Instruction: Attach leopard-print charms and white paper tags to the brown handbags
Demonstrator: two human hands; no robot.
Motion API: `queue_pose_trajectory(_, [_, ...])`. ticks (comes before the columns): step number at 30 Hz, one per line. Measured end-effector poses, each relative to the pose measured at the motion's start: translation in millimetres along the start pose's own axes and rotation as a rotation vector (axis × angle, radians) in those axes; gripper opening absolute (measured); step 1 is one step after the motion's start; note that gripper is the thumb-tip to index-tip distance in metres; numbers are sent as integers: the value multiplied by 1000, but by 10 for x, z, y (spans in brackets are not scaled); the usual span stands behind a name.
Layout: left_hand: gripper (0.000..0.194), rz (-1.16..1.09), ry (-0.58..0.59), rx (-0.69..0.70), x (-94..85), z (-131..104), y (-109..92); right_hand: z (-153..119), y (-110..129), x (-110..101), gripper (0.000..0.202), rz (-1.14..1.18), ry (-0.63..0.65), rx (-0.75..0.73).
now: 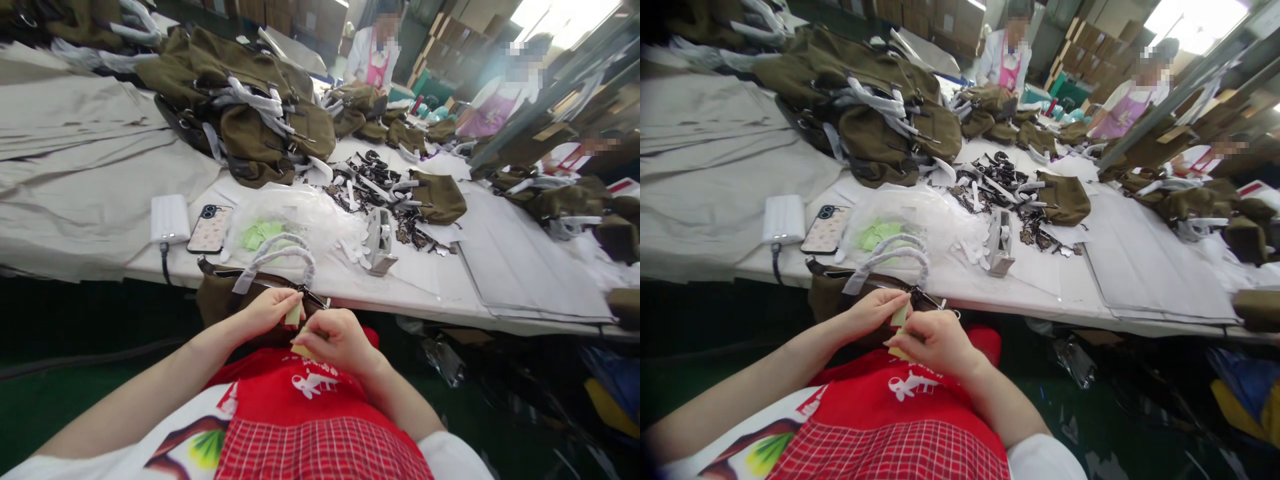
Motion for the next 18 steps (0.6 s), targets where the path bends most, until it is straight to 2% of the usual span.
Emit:
queue_pose_trajectory(2, [56, -46, 151, -14, 30, -37, -59, 55, -62, 51, 36, -121, -41, 141])
queue_pose_trajectory(3, [55, -50, 189, -27, 50, -54, -83, 82, -107, 80, 38, -173, -60, 201])
queue_pose_trajectory(5, [51, -11, 179, -48, 85, -75, -109, 121, -198, 124, 40, -220, -84, 263])
queue_pose_trajectory(8, [46, 57, 84, -51, 95, -69, -106, 126, -303, 134, 36, -115, -52, 257])
queue_pose_trajectory(11, [43, 75, -6, -16, 66, -43, -92, 99, -344, 103, 32, 18, 7, 199])
queue_pose_trajectory(15, [40, 76, -80, 15, 32, 30, -47, 34, -235, 39, 34, -67, -74, 32])
queue_pose_trajectory(18, [42, 104, -224, 29, -19, 91, -13, -31, -78, -11, 33, -71, -111, -170])
Point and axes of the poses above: each hand's wrist, its own z-axis towards the middle knuckle, its own x-axis out of the palm, y = z × x, the point moved 1 cm from there along z, towards the middle knuckle, and after that the axes turned 1 degree about x, right-handed, at the moved point
